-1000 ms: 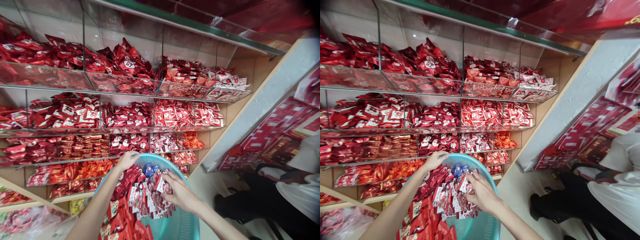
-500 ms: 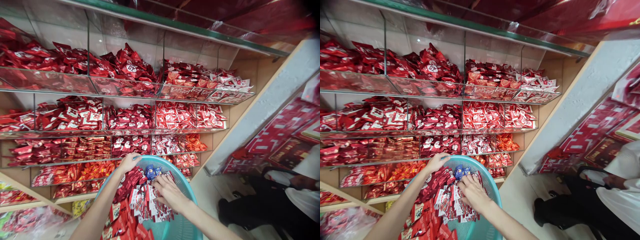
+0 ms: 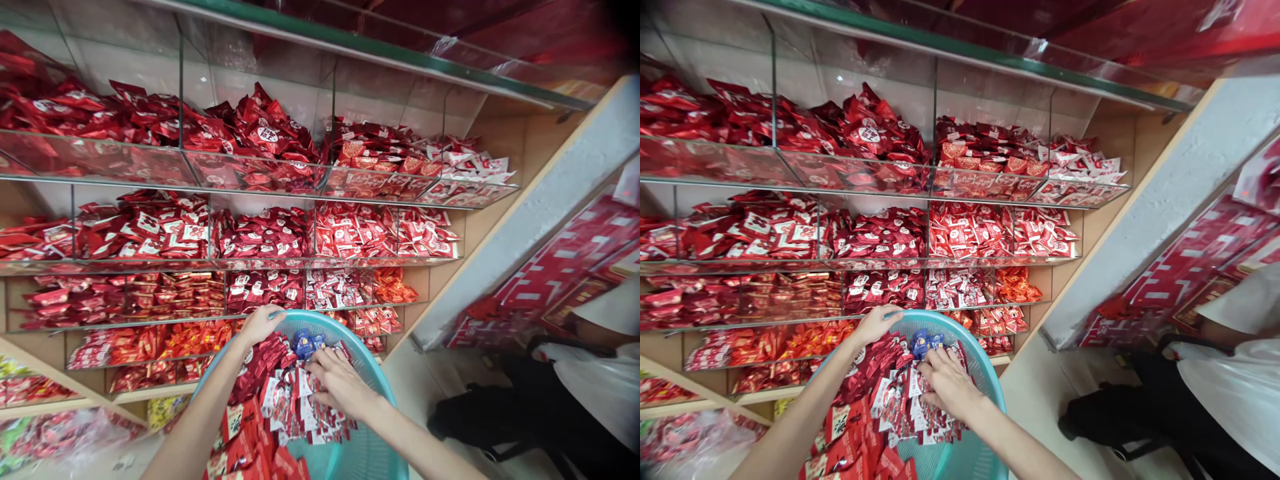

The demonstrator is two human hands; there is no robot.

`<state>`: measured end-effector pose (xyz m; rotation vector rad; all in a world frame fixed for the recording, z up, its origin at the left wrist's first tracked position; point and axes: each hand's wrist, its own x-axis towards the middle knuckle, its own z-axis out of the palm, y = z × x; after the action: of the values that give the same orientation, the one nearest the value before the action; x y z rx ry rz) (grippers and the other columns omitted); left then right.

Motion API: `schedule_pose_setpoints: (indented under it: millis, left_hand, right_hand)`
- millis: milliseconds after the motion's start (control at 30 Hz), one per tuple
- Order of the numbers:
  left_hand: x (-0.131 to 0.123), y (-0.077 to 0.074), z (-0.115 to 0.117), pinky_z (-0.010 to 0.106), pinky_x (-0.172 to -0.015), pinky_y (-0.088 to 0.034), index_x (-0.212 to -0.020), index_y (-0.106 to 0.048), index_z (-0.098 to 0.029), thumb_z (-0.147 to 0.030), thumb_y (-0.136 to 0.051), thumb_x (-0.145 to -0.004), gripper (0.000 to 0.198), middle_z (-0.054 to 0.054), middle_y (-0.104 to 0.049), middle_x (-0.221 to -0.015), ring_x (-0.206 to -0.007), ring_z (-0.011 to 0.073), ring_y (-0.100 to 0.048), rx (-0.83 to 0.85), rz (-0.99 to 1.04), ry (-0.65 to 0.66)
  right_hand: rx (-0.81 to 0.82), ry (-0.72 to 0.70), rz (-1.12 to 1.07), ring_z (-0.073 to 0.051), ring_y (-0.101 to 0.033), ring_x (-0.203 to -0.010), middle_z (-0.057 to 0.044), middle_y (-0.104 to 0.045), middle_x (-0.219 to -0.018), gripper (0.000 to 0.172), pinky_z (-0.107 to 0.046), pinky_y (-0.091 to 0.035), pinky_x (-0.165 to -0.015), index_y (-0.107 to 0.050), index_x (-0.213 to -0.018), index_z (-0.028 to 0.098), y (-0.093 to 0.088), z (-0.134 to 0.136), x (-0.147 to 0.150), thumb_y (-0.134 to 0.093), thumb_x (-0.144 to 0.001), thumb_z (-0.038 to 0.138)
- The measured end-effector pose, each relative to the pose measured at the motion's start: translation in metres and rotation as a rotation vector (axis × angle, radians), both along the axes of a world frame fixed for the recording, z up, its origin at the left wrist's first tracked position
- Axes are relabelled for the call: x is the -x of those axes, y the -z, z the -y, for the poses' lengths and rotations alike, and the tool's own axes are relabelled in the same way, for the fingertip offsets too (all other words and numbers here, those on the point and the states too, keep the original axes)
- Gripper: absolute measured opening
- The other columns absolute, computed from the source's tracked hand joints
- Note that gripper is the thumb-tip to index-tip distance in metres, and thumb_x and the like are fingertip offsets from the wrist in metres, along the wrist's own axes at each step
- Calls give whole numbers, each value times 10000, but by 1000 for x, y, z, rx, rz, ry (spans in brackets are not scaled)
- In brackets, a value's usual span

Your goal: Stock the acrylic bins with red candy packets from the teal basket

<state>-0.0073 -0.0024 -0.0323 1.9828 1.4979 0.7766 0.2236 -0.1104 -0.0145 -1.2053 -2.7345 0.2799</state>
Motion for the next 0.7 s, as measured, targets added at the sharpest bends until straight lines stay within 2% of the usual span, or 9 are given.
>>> schedule_pose_setpoints:
  millis: [300, 567, 700]
  left_hand:
    - [0, 0, 0, 261, -849, -409, -937, -654, -244, -474, -418, -775, 367, 9, -646, -1038, -947, 176, -575, -8, -10, 3]
    - [-1, -1, 0, 263, -866, -404, -932, -653, -245, -480, -421, -766, 370, 5, -651, -1029, -952, 176, -576, 18, -7, -14]
    - [0, 1, -1, 252, -857, -404, -921, -658, -247, -486, -419, -767, 372, -2, -653, -1026, -949, 176, -577, 3, -11, -3]
  right_hand:
    - [3, -9, -9, -226, -431, -994, -47, -480, -1046, 447, -388, -341, -886, -503, -1117, 225, -5, -1, 1, -636, -709, 349]
    - [18, -12, -21, -232, -422, -1001, -45, -474, -1055, 489, -382, -352, -880, -494, -1125, 231, 0, 1, -2, -645, -693, 402]
    - [-6, -12, -22, -227, -423, -995, -39, -468, -1053, 420, -395, -342, -895, -511, -1096, 239, -3, 4, -2, -623, -718, 384]
